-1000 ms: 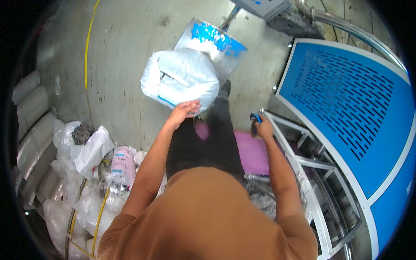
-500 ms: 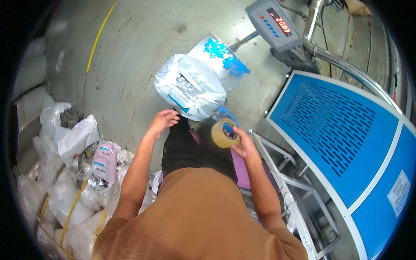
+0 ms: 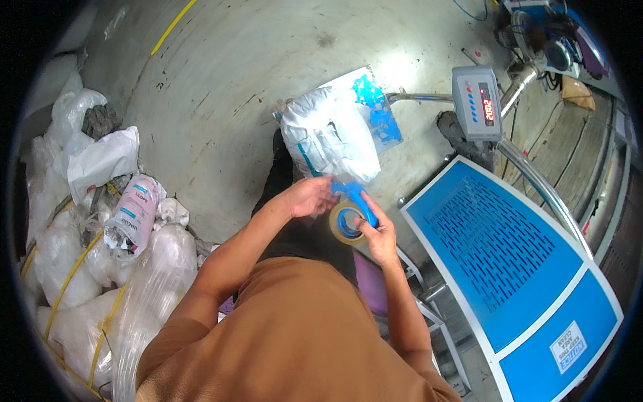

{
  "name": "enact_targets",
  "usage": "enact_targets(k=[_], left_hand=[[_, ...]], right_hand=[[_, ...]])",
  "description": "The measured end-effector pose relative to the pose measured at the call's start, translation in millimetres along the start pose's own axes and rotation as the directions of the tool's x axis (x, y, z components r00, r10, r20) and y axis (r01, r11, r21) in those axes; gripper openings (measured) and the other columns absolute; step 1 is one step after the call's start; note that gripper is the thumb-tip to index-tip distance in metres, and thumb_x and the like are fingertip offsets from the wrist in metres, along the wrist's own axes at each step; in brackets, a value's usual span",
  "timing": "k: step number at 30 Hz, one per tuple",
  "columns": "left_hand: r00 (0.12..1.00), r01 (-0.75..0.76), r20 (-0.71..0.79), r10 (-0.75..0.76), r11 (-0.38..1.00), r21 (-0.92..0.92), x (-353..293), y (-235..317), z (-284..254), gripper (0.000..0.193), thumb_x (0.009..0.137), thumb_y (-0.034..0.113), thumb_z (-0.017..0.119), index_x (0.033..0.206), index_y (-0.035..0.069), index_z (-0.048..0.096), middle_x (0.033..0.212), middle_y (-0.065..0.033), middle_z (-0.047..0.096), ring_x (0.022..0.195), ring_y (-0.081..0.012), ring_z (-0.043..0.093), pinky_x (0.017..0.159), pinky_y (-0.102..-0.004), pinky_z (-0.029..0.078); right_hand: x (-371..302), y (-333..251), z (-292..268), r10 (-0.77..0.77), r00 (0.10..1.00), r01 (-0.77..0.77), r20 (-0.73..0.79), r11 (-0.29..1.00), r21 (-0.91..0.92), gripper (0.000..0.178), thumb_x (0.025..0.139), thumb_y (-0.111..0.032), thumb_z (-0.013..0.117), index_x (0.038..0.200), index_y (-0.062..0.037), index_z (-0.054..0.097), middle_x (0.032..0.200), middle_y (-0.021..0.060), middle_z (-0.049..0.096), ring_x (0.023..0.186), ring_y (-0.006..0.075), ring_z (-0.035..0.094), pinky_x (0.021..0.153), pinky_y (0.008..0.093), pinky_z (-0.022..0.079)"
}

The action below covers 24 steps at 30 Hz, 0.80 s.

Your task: The person seals a white plastic bag containing a dark object using a handheld tape dispenser. They then write on the sealed bag with a red marker and place it on a metal rack among other similar packages.

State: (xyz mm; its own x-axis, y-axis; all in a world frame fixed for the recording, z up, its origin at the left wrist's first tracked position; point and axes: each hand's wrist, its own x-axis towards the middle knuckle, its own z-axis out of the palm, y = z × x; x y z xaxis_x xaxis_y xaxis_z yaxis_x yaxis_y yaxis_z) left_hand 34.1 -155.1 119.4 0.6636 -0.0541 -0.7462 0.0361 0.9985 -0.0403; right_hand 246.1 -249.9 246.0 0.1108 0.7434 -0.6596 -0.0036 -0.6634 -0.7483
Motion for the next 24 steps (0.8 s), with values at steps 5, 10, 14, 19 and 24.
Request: enact_targets(k=[5,10,14,19,24], left_hand=[[0.922,-0.281,0.0,0.387,0.668,0.689,-23,55,-25,0.027,0.095,0.031,0.068,0.091,0.005,0.073,0.086,-0.0063,0.072,0.081,-0.016,0.066,0.072,-0.0346,0.052],[0.693,-0.249,0.165,0.702,0.018,0.968,-29,160,-96,0.027,0.093,0.032,0.067,0.097,0.006,0.073,0.092,-0.0137,0.073,0.085,-0.0256,0.068,0.08,-0.0394,0.053],[0.661,-0.071,-0.016,0.75,0.084,0.994,-22,242,-146,0.032,0.095,0.037,0.064,0.102,0.007,0.072,0.094,-0.0162,0.072,0.091,-0.0308,0.068,0.083,-0.0419,0.052],[0.688,0.117,-0.15,0.71,0.096,0.989,35,259,-179,0.035,0.096,0.042,0.062,0.105,0.011,0.073,0.104,-0.0153,0.072,0.099,-0.0317,0.068,0.088,-0.0443,0.051],[0.539,0.227,-0.238,0.808,0.133,0.965,78,217,-188,0.054,0.095,0.037,0.068,0.138,0.007,0.055,0.144,-0.0187,0.054,0.13,-0.0359,0.053,0.109,-0.0457,0.044]], right_hand=[[5,-21,25,-0.189,0.981,0.19,0.05,0.865,-0.464,0.065,0.08,-0.001,0.076,0.143,-0.0144,0.062,0.099,0.0095,0.062,0.092,0.021,0.063,0.087,0.0358,0.053],[4,-42,50,-0.265,0.959,0.254,0.103,0.635,-0.73,0.073,0.076,-0.004,0.079,0.143,-0.0265,0.061,0.103,0.0164,0.057,0.091,0.0356,0.063,0.082,0.0444,0.055],[5,-33,55,-0.177,0.981,0.166,0.079,0.558,-0.813,0.078,0.076,-0.007,0.08,0.147,-0.0301,0.056,0.107,0.0175,0.054,0.094,0.0375,0.062,0.082,0.0466,0.055],[48,-17,83,-0.208,0.977,0.145,0.044,0.499,-0.854,0.078,0.076,-0.004,0.08,0.146,-0.028,0.056,0.103,0.019,0.054,0.094,0.0388,0.061,0.081,0.0478,0.054],[61,13,82,-0.163,0.986,0.106,0.02,0.545,-0.832,0.078,0.076,-0.004,0.079,0.147,-0.0266,0.056,0.099,0.0192,0.054,0.094,0.0391,0.06,0.081,0.0469,0.053]])
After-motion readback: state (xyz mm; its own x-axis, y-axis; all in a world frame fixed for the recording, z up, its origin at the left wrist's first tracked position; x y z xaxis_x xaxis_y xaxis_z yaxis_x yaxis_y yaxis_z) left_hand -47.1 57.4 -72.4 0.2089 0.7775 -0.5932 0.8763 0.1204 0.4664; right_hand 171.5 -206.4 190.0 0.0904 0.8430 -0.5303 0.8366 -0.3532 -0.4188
